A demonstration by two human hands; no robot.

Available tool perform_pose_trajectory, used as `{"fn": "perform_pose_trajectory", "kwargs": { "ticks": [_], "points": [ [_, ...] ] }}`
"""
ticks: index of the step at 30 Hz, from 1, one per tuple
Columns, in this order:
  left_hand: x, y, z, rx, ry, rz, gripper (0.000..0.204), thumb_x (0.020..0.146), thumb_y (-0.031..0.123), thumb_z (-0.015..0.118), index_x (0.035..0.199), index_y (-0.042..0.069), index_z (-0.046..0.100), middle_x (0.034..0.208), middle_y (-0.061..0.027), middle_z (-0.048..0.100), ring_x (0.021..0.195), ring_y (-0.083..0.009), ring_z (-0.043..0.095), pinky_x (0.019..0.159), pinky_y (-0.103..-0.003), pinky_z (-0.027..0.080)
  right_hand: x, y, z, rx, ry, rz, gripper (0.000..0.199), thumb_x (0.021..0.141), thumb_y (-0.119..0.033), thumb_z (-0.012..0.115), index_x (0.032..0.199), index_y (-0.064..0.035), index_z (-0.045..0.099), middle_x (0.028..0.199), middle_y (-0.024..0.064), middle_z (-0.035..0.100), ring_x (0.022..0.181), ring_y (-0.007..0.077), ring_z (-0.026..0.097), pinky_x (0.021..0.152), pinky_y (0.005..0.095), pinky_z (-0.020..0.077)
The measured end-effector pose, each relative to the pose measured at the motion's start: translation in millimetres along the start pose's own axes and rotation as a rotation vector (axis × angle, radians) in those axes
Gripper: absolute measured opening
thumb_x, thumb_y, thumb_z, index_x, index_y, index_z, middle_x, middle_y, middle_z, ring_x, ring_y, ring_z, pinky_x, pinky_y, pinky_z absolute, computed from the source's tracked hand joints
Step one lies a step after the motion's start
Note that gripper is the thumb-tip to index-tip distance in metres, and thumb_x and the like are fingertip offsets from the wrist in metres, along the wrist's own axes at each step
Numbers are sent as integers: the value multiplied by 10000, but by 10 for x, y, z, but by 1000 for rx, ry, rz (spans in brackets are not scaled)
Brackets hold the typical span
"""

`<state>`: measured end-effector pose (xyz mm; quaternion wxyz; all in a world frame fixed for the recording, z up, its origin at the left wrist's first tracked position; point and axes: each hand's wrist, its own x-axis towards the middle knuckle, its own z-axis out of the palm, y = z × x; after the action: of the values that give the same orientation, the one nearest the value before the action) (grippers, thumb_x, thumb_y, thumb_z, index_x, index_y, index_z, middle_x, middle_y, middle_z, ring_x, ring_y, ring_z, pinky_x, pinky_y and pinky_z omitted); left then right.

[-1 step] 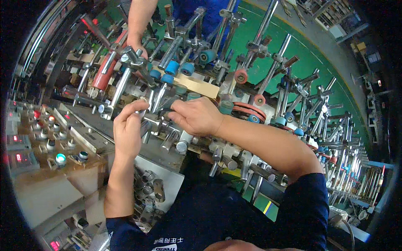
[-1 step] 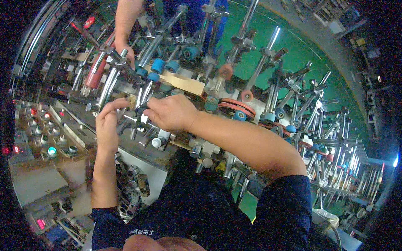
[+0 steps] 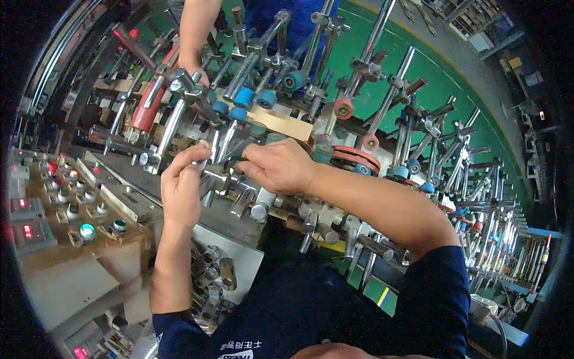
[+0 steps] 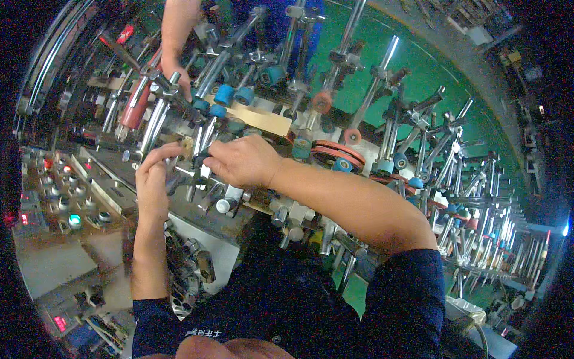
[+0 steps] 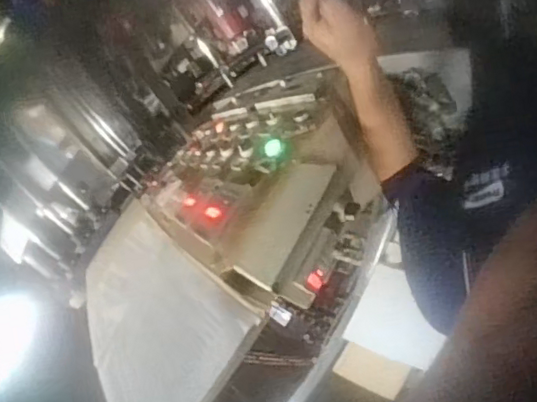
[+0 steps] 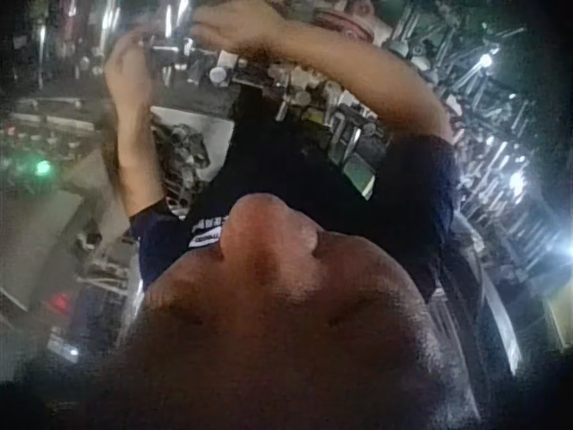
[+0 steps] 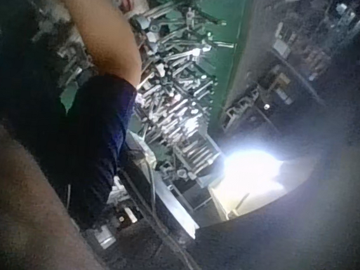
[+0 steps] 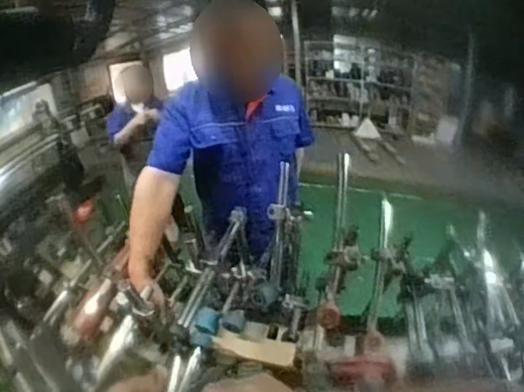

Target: The person uses a wrench to tighten bolts on a complex piece of machinery with multiple rollers and metal arms. They move between different sections of the machine, adjusting various components and ensuring they are securely fastened.

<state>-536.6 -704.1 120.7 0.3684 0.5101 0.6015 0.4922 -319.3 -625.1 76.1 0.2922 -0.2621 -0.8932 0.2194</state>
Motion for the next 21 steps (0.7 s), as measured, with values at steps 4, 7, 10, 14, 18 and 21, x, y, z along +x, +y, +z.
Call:
{"fn": "perform_pose_trajectory", "kwargs": {
  "ticks": [4, 7, 10, 14, 18, 21],
  "points": [
    [25, 42, -1, 52, -52, 24, 338, 885, 34, 416, 1055, -34, 701, 1196, -119, 664, 1066, -160, 592, 940, -271, 426, 67, 267, 130, 113, 85, -162, 203, 914, -272, 676, 838, -109, 582, 641, 96, 551, 599, 328, 589, 546, 428, 483],
    [-12, 31, -38, 27, -11, -39, 342, 889, 44, 415, 1053, -26, 707, 1194, -103, 664, 1045, -140, 586, 901, -247, 419, 134, 365, 237, 160, 7, -185, 192, 914, -278, 671, 857, -112, 591, 682, 105, 578, 632, 332, 608, 567, 435, 490],
    [14, 73, -8, 85, -36, -10, 346, 888, 63, 419, 1052, -37, 707, 1174, -117, 674, 1095, -184, 594, 986, -300, 416, 98, 298, 163, 183, -4, -95, 196, 921, -283, 656, 860, -107, 595, 701, 112, 597, 669, 335, 629, 589, 449, 491],
    [15, 82, -48, 71, -42, -30, 358, 888, 81, 414, 1053, -51, 704, 1196, -141, 675, 1147, -202, 588, 1024, -308, 401, 121, 280, 146, 187, 69, -157, 214, 937, -279, 636, 829, -103, 580, 644, 101, 567, 620, 324, 610, 552, 435, 462],
    [8, 142, -52, 85, -37, -134, 366, 955, 167, 434, 1136, -13, 697, 963, -20, 639, 893, -98, 537, 815, -254, 403, 108, 264, 111, 206, 9, -66, 257, 975, -309, 591, 830, -99, 570, 668, 131, 589, 646, 359, 616, 571, 455, 468],
    [35, 274, -51, 162, -111, -150, 382, 981, 218, 452, 1186, -2, 686, 1045, -36, 642, 956, -118, 532, 862, -270, 395, 99, 188, 48, 178, -112, 26, 273, 989, -333, 570, 850, -98, 580, 686, 142, 607, 667, 385, 613, 593, 476, 470]
  ]
}}
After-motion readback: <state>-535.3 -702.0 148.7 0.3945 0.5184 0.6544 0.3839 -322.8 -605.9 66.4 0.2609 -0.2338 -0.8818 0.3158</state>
